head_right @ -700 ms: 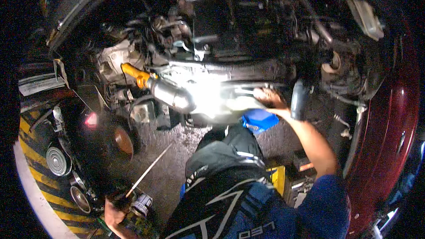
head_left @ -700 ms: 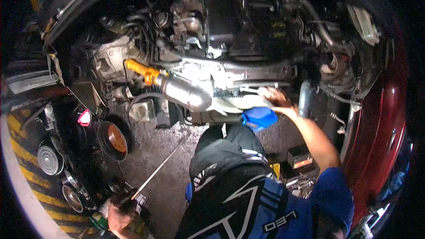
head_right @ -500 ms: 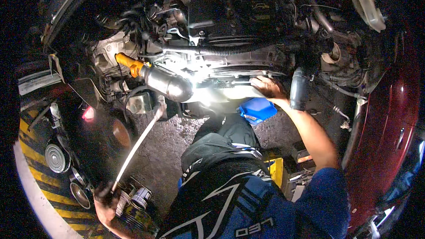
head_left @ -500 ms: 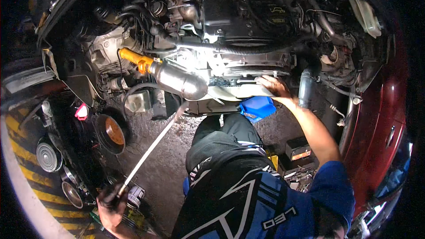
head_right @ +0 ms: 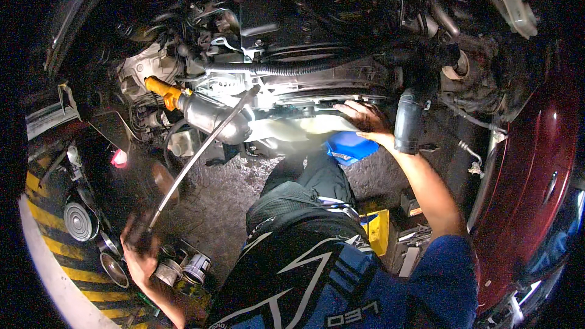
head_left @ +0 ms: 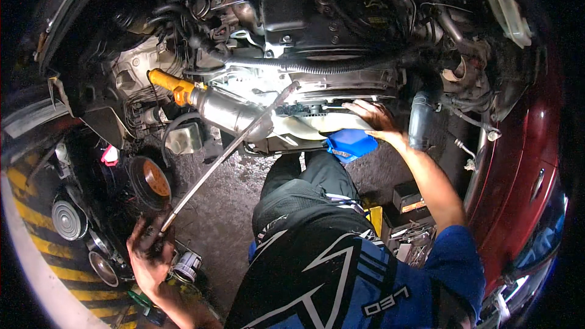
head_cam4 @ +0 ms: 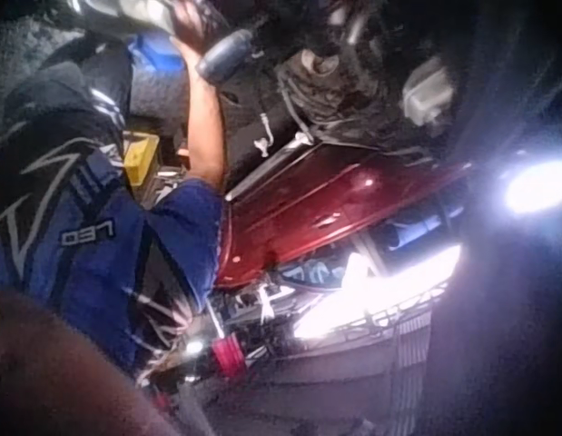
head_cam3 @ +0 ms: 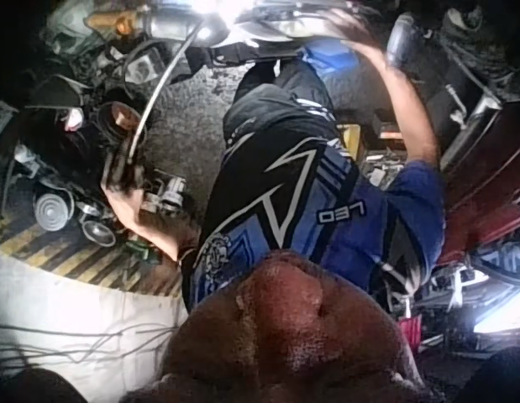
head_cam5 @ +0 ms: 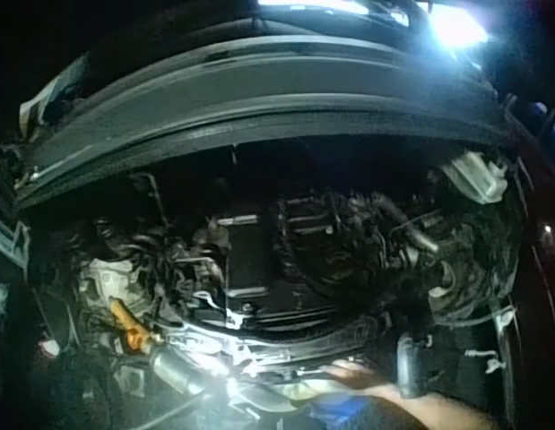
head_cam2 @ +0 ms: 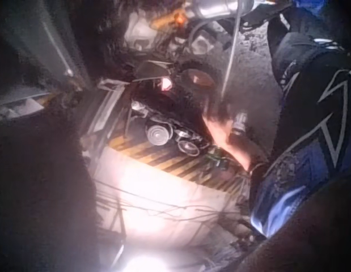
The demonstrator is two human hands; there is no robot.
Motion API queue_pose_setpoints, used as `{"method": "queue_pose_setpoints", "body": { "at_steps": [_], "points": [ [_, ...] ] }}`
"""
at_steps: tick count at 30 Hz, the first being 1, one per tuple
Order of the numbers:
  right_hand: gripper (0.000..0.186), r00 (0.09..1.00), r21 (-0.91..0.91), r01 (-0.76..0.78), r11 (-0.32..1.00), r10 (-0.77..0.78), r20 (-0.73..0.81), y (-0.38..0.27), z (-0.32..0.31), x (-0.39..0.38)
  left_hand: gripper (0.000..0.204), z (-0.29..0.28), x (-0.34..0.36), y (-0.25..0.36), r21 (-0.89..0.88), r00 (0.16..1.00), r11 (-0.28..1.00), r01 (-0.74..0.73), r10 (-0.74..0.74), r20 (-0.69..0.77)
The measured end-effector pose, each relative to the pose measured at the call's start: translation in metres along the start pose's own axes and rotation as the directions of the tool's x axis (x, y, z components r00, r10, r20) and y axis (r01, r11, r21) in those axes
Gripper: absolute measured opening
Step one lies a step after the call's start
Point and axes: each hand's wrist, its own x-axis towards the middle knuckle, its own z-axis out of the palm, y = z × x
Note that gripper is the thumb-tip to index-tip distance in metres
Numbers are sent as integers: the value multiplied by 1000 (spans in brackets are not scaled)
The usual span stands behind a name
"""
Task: The person unscrews bolts and detaches components to remove a radiator fan from a vehicle engine bay using a wrench and an impact driver.
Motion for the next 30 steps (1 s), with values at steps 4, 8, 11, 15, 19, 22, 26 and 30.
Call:
{"method": "queue_pose_setpoints", "body": {
  "at_steps": [4, 8, 11, 15, 19, 22, 26, 30],
  "points": [
    [45, 989, -20, 53, 998, -55, -138, -29, -13, -1, 37, 0, -1, -1, -1, 969, 979, -204, 201, -142],
    [47, 987, -177, 69, 982, -92, -130, -23, -8, 2, 37, 2, -3, -6, 101, 974, 976, -194, 204, -99],
    [50, 991, -293, -58, 954, 20, -132, -8, 8, 0, 36, 5, 0, -1, 30, 997, 998, -54, 56, -59],
    [45, 966, -307, -5, 952, -75, -248, 6, 20, -4, 37, 8, 1, 2, 55, 991, 992, -115, 119, -69],
    [43, 950, -292, 90, 952, -170, -263, -12, 2, 0, 37, 12, -7, -2, 5, 994, 998, -58, 58, -90],
    [47, 981, -249, -7, 969, -42, -190, -8, 7, 0, 38, 14, -10, -3, 158, 987, 982, -108, 124, -101],
    [50, 975, -238, 35, 971, -86, -207, -3, 10, -1, 39, 11, -6, 1, 42, 986, 990, -133, 137, -94],
    [51, 974, -264, 76, 961, -129, -187, 2, 11, -3, 45, 9, -15, -4, 7, 993, 994, 113, -113, 40]
  ]
}}
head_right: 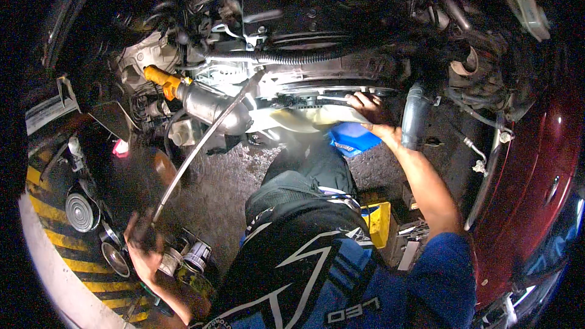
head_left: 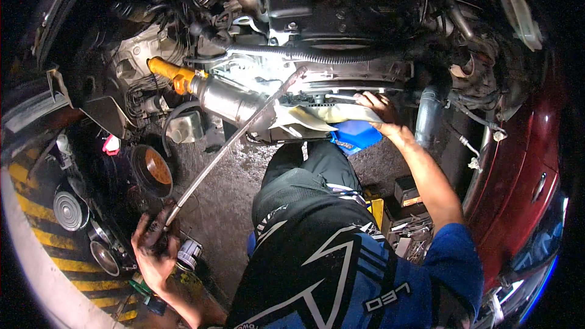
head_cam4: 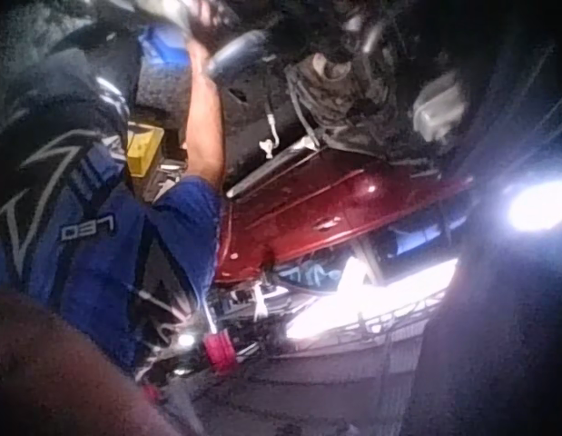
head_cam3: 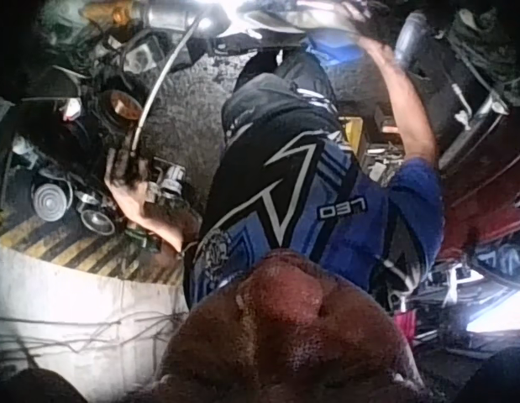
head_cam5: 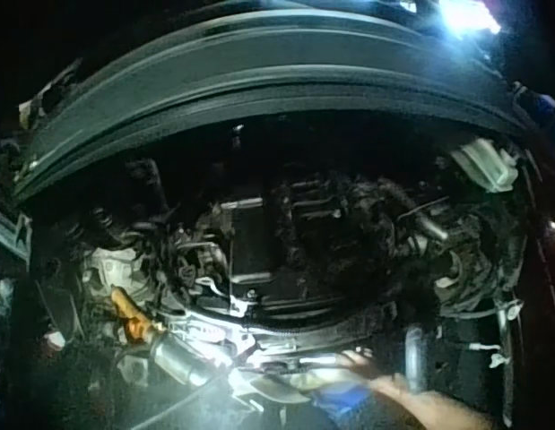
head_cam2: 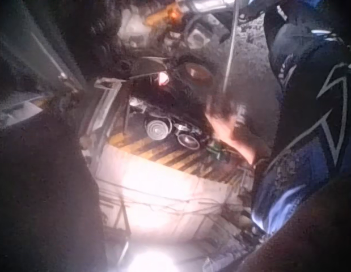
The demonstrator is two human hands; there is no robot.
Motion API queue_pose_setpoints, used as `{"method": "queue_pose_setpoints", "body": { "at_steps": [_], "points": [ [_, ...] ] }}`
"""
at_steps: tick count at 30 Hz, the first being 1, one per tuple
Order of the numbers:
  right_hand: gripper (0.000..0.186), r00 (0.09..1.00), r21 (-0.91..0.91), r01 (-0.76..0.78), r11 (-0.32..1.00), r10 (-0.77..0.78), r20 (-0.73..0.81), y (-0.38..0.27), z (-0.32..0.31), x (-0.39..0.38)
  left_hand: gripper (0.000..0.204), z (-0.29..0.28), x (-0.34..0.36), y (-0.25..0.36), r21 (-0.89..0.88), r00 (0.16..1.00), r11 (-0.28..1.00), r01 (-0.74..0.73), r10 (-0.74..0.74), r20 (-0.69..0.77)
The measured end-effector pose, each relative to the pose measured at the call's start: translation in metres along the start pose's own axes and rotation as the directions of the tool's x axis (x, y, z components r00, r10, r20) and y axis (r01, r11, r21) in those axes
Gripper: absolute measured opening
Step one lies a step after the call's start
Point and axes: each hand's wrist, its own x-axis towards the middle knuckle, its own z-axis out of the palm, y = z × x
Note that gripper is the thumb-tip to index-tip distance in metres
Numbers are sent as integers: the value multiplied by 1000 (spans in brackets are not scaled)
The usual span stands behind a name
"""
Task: The person unscrews bolts and detaches components to remove a radiator fan from a vehicle engine bay using a wrench and an impact driver.
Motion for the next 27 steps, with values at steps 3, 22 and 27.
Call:
{"method": "queue_pose_setpoints", "body": {
  "at_steps": [3, 22, 27],
  "points": [
    [66, 996, 296, -72, 952, 52, 75, -4, -10, -4, 44, 0, -7, 0, 38, 999, 999, 27, -26, -29],
    [74, 977, 302, -190, 934, 149, 153, -24, -43, 7, 38, 38, -55, -30, -74, 942, 988, -138, 108, -318],
    [69, 986, 254, -136, 958, 106, 129, -22, -40, -2, 37, 40, -61, -29, -106, 936, 987, -123, 80, -342]
  ]
}}
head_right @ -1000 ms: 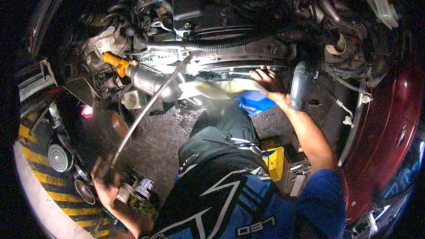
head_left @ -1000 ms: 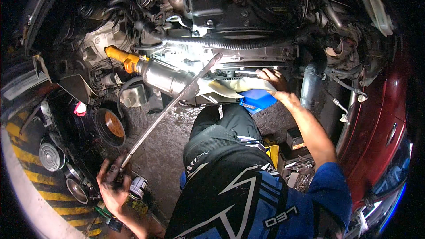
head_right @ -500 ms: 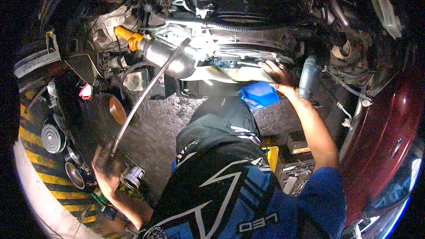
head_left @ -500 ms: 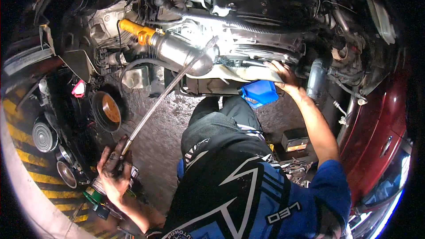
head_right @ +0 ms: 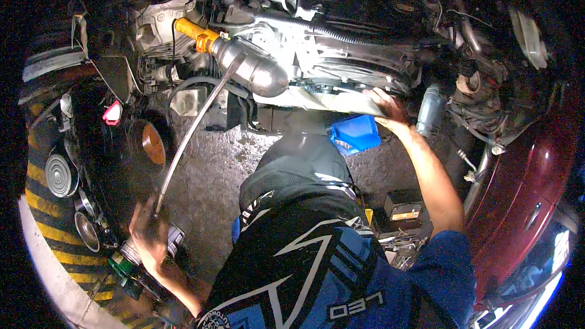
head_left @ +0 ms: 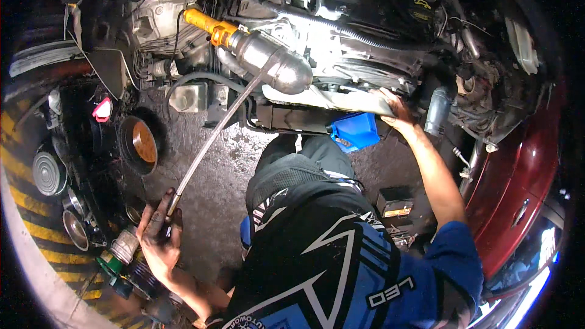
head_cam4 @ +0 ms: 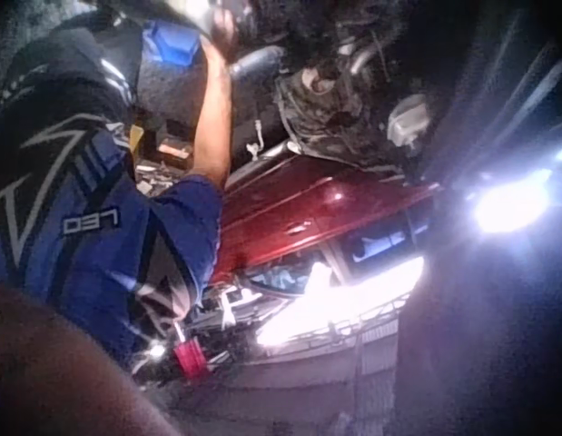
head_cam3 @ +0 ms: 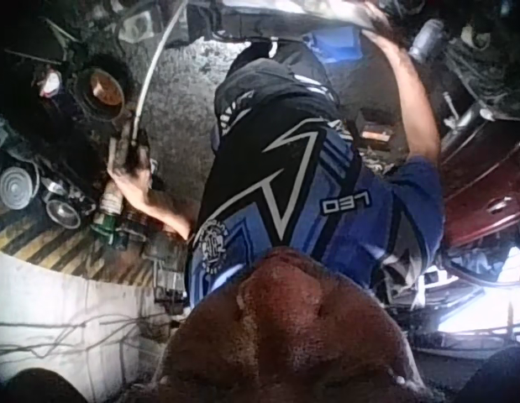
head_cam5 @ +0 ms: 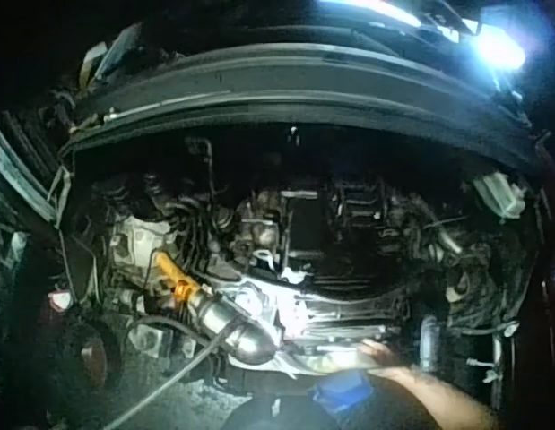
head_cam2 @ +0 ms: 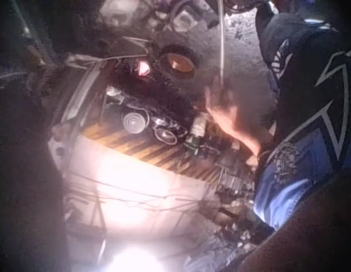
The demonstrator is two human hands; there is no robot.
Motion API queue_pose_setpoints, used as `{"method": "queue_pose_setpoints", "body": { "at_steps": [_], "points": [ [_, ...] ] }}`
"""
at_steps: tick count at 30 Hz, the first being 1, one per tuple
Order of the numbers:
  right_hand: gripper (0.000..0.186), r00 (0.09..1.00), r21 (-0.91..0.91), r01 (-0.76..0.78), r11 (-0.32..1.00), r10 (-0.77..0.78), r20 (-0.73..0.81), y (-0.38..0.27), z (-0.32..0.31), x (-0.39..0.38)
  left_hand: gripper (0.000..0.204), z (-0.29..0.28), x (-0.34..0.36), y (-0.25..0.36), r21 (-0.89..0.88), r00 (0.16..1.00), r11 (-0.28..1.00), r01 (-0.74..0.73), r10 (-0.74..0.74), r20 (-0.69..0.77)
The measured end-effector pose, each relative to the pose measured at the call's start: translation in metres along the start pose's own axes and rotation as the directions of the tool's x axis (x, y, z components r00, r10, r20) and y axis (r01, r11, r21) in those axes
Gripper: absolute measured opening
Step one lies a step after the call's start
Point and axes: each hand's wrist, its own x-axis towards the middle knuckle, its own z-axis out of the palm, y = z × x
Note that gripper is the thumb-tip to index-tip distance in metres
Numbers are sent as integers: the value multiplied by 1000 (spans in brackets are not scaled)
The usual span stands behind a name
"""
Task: The person unscrews bolts and detaches components to remove a radiator fan from a vehicle engine bay using a wrench and an impact driver.
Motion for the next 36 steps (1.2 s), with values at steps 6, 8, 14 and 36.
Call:
{"method": "queue_pose_setpoints", "body": {
  "at_steps": [6, 8, 14, 36],
  "points": [
    [69, 999, 50, -11, 999, 9, 37, 33, 15, -13, 42, -16, 18, 18, -80, 978, 985, 156, -143, 152],
    [77, 998, 410, -52, 910, 31, 56, 31, 18, -11, 40, -14, 37, 29, -41, 998, 999, 28, -25, 58],
    [73, 996, 807, -93, 583, 64, 69, 48, 37, -11, 38, 4, 131, 87, 124, 956, 950, -286, 293, -37],
    [74, 991, 514, 47, 857, 26, -135, 27, 26, -20, 41, 139, 292, 196, -337, 926, 863, -376, 358, -119]
  ]
}}
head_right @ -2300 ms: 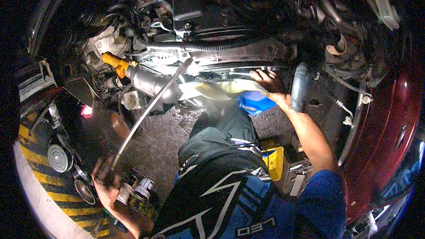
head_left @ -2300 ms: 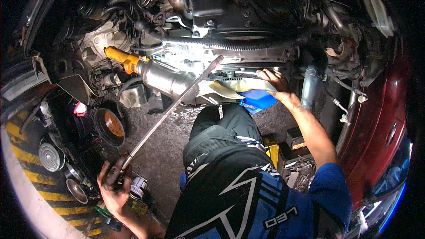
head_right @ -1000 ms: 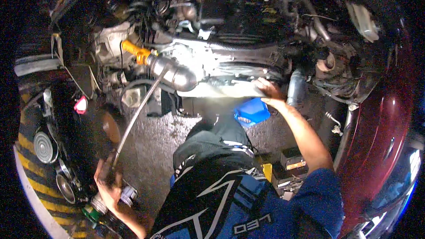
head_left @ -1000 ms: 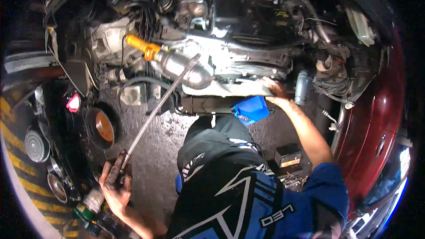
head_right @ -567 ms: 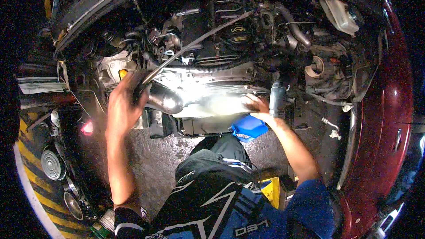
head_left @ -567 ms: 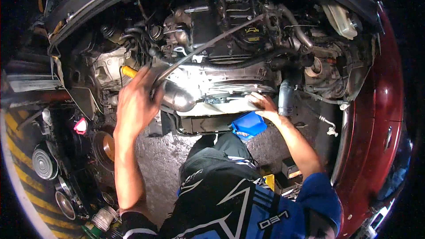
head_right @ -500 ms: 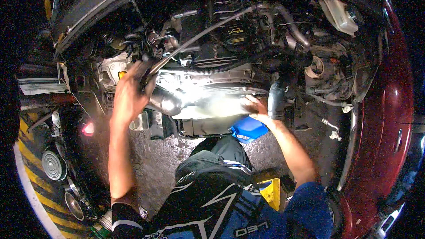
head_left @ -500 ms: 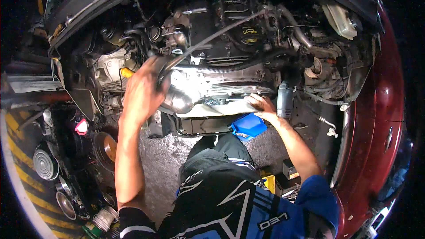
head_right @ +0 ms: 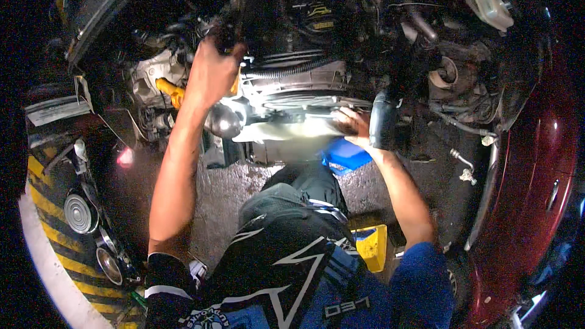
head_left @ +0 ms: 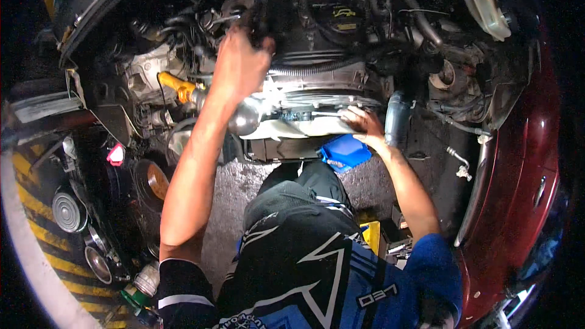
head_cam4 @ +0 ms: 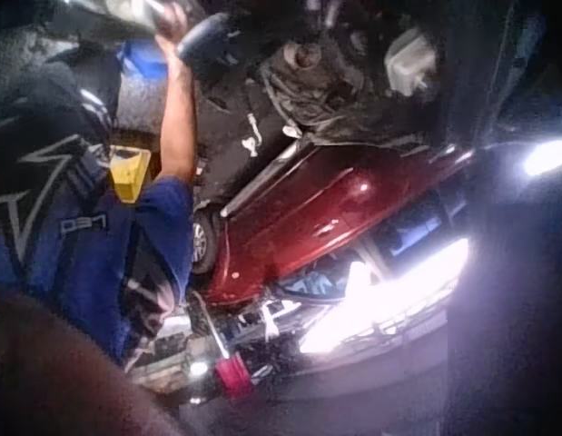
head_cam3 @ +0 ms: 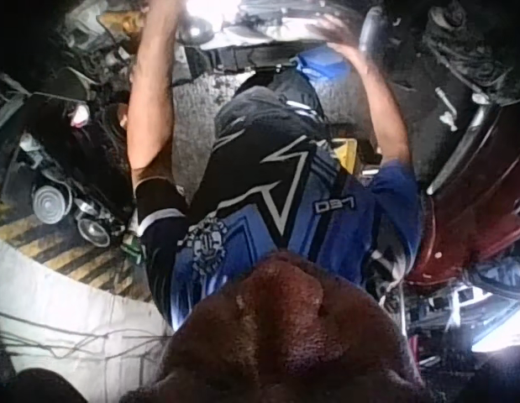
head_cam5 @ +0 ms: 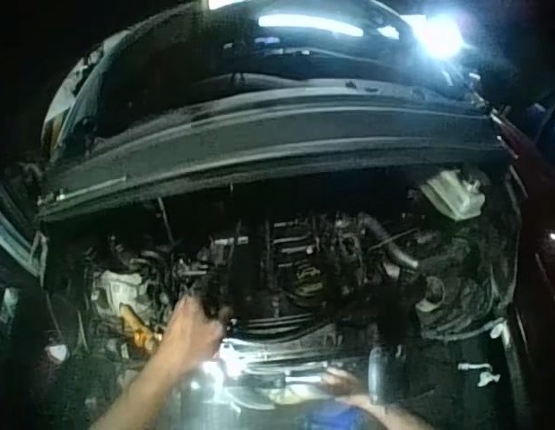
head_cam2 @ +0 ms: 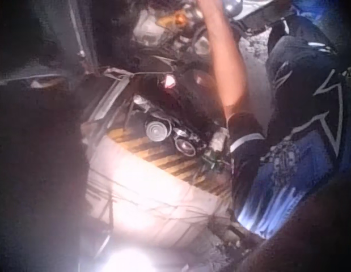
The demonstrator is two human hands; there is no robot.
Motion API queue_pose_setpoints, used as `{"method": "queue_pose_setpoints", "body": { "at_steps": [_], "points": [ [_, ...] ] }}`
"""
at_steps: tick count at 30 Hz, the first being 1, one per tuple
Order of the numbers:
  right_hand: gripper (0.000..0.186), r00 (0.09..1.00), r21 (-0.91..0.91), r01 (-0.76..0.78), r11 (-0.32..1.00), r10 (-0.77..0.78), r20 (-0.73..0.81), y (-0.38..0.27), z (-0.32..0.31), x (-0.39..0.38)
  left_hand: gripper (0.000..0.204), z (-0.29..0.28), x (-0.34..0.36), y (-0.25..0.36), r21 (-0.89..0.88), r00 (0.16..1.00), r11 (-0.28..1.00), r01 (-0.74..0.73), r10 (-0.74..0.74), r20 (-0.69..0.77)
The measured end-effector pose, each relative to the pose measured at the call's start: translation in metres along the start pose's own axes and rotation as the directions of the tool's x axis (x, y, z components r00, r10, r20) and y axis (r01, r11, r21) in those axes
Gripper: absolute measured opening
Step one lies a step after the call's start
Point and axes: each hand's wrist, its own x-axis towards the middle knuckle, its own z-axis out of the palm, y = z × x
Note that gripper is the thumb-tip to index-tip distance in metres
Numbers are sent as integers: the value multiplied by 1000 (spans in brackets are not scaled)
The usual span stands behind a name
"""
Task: The person unscrews bolts and detaches components to remove a radiator fan from a vehicle engine bay using a wrench and an impact driver.
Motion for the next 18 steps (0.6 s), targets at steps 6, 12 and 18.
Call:
{"method": "queue_pose_setpoints", "body": {
  "at_steps": [6, 12, 18],
  "points": [
    [67, 998, -294, 60, 954, -48, 48, -18, -13, 9, 36, 14, 5, 22, 47, 998, 997, 56, -54, -42],
    [68, 998, -309, 20, 951, 1, 69, -29, -14, 16, 38, 34, 6, 16, 183, 998, 983, -12, 22, -51],
    [63, 998, -380, -9, 925, 30, 48, -37, -13, 16, 42, 28, -4, 24, 34, 999, 999, 19, -17, -32]
  ]
}}
